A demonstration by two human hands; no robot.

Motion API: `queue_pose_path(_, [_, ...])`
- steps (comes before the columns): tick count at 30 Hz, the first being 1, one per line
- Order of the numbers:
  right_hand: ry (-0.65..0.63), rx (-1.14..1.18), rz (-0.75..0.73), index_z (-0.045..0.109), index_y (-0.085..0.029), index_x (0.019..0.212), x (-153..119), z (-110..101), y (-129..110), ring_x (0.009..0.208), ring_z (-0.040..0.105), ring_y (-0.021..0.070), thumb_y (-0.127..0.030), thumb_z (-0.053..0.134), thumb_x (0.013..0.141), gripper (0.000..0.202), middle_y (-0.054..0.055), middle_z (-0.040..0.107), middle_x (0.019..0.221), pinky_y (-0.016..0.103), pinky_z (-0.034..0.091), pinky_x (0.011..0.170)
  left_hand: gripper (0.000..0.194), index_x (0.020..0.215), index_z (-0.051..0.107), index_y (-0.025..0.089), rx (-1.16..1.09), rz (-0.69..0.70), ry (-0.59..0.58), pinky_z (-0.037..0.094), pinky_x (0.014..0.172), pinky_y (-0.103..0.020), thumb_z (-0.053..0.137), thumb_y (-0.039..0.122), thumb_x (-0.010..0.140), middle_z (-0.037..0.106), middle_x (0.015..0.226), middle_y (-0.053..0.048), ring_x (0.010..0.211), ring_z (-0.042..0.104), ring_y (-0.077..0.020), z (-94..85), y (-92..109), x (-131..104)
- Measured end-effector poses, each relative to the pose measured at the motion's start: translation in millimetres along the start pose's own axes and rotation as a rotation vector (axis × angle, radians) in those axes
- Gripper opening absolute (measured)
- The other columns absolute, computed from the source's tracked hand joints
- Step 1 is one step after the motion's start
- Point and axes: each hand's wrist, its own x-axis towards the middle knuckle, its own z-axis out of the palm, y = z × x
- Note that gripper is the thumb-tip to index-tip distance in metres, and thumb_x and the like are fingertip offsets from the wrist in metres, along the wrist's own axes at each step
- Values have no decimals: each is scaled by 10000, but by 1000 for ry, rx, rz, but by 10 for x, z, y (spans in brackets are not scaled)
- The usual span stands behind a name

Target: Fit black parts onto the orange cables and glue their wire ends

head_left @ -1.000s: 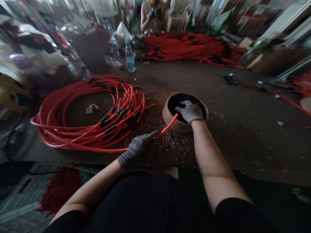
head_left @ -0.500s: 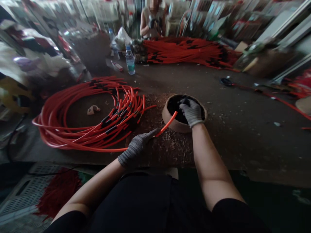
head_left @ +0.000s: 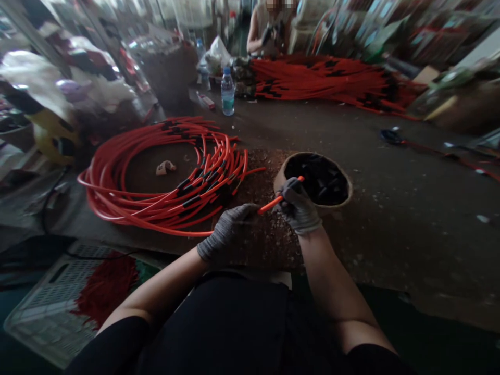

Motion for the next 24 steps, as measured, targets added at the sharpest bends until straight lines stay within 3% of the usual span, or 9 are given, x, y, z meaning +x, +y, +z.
queue_pose_path(4, [38,-70,-6,582,-264,925,-16,131,54,624,609,96,-438,894,544,523,-56,675,781,191,490,514,381,1254,644,179,350,-232,-202,567,944,-343,582,179,877,758,1145,-102,1044,729,-229,-273,-161,-92])
queue_pose_path(7, [-66,-192,-36,631,-240,876,29,295,208,650,623,121,-434,888,576,440,-26,693,793,253,539,593,363,1274,620,173,550,-467,-173,579,849,-386,555,295,938,776,1011,-113,936,755,-282,-445,-144,-105])
queue_pose_path(11, [-293,-317,14,663,-217,783,52,750,679,702,639,171,-474,842,622,352,-5,678,735,314,567,672,510,1397,520,156,379,-449,-29,565,855,-379,516,430,967,777,1011,-107,947,749,-281,-494,-50,-19])
queue_pose_path(14, [-315,-574,-73,708,-207,931,19,841,780,949,678,253,-470,726,745,323,62,727,936,428,579,887,538,1435,518,166,246,-368,28,559,916,-355,537,391,946,761,1139,-116,1062,723,-259,-507,-97,0])
queue_pose_path(16, [-165,-818,-239,697,-185,1114,-55,648,628,1200,600,301,-394,690,787,388,129,688,1191,499,463,1095,490,1393,588,195,223,-281,59,546,966,-331,551,330,923,745,1206,-101,1122,700,-241,-519,-169,-18])
queue_pose_path(19, [303,-1190,-425,614,-159,1283,-269,130,305,1458,355,333,-352,667,833,492,197,489,1477,536,238,1239,421,1296,676,212,232,-219,122,556,962,-323,554,327,910,757,1182,-74,1085,708,-231,-507,-294,-32])
queue_pose_path(21, [572,-1413,-371,620,-177,1224,-418,-209,196,1495,284,373,-338,694,818,443,205,383,1557,582,228,1222,410,1262,694,207,244,-226,132,563,962,-342,550,356,908,758,1179,-69,1070,710,-238,-470,-369,-13])
queue_pose_path(24, [647,-1473,-183,627,-184,1106,-495,-544,230,1483,309,409,-264,731,771,360,226,267,1612,575,329,1159,411,1251,697,202,279,-248,108,570,976,-377,519,374,923,763,1166,-76,1041,719,-242,-409,-421,32])
